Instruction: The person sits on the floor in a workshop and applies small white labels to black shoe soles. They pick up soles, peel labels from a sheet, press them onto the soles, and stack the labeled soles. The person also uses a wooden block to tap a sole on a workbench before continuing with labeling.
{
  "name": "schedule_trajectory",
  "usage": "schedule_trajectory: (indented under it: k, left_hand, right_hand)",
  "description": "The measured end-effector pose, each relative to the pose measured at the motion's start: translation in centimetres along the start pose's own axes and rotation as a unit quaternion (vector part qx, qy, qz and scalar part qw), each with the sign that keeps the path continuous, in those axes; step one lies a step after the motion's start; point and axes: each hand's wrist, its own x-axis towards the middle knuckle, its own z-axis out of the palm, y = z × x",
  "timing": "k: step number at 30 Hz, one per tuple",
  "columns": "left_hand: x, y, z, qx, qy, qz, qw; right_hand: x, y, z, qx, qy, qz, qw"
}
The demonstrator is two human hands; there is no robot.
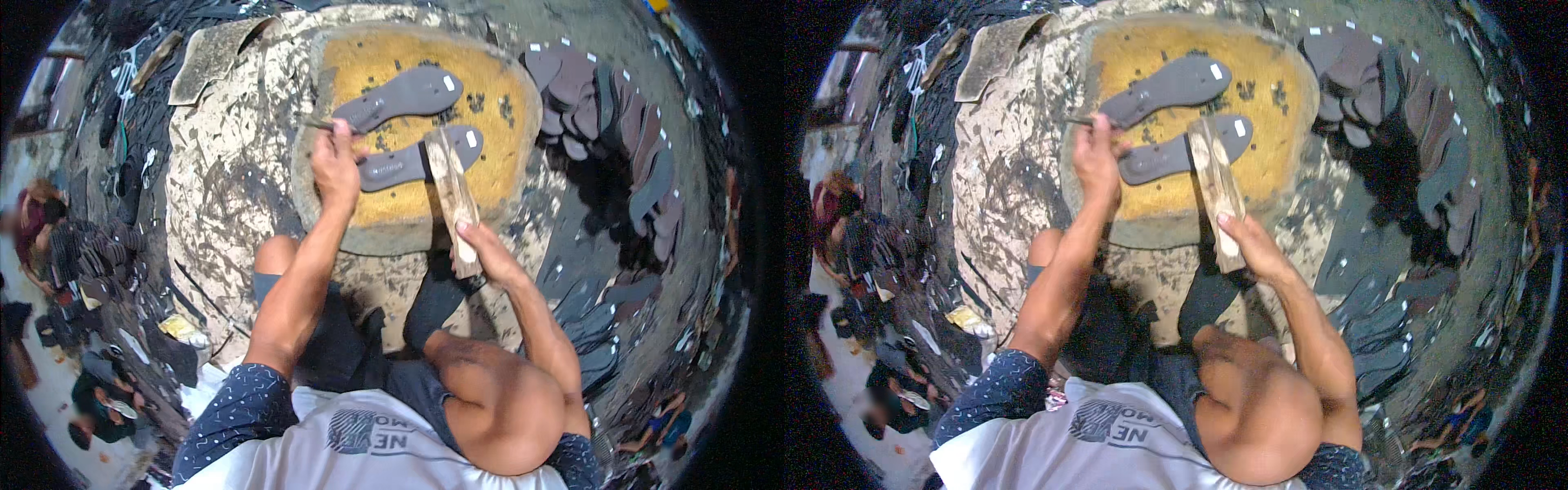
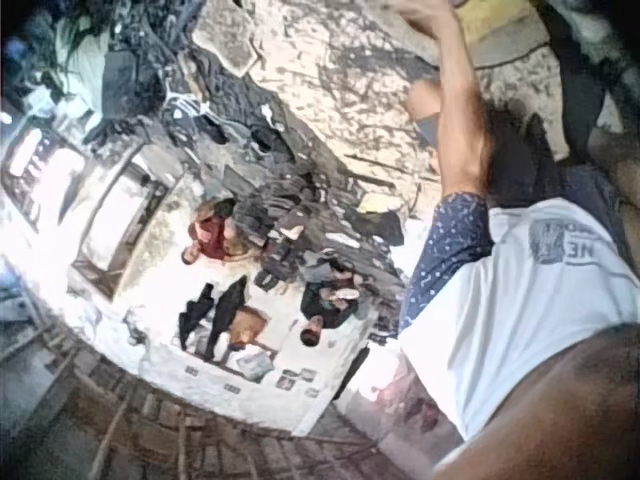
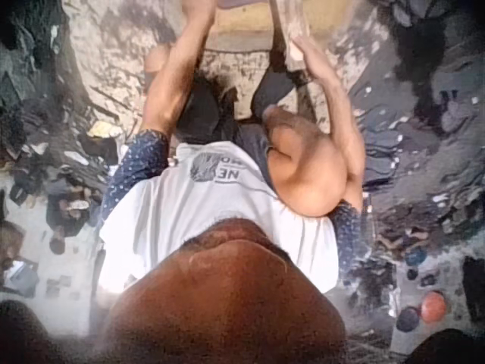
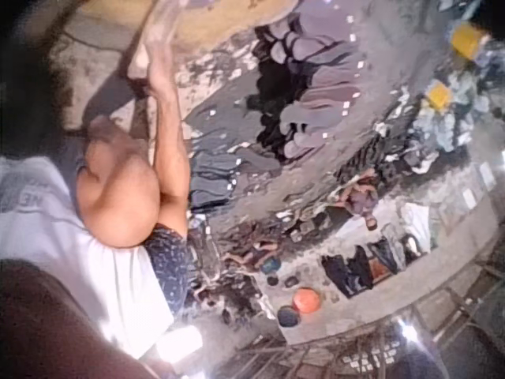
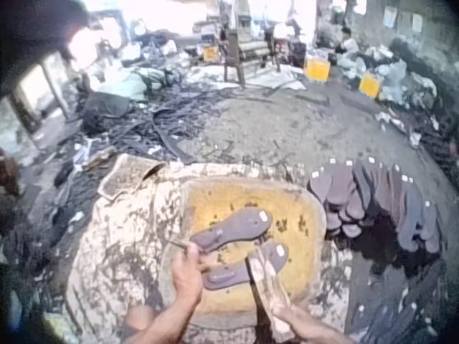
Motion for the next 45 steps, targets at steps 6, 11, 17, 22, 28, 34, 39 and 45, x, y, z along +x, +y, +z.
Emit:
schedule_trajectory:
  k: [6, 11, 17, 22, 28, 34, 39, 45]
  left_hand:
    - [-3.1, -1.2, -1.7, 0.232, -0.193, 0.074, 0.951]
    - [-3.3, -2.0, -1.8, 0.25, -0.205, 0.128, 0.938]
    - [-2.9, -2.5, -3.5, 0.336, -0.206, 0.273, 0.878]
    - [-3.4, -2.9, -2.2, 0.311, -0.221, 0.347, 0.857]
    - [-2.5, -3.9, -3.0, 0.326, -0.196, 0.326, 0.865]
    - [-0.8, 1.9, 0.4, 0.085, -0.16, 0.014, 0.983]
    - [-2.8, -1.8, -1.1, 0.457, -0.306, 0.388, 0.739]
    - [3.5, 3.4, 4.5, 0.512, -0.28, 0.317, 0.748]
  right_hand:
    - [0.7, 1.0, 1.1, 0.053, -0.008, -0.003, 0.999]
    - [-1.4, -0.8, 1.3, 0.096, -0.022, 0.024, 0.995]
    - [-8.5, -13.8, 3.3, -0.028, 0.075, -0.156, 0.984]
    - [-8.7, -11.7, 3.6, -0.084, 0.053, -0.564, 0.82]
    - [-3.1, -3.3, 2.8, -0.129, -0.064, -0.009, 0.99]
    - [0.5, 2.8, 0.3, -0.081, 0.008, -0.058, 0.995]
    - [-2.0, 1.4, 0.9, 0.142, 0.021, -0.056, 0.988]
    - [-1.3, 6.4, -4.9, 0.048, 0.217, -0.1, 0.97]
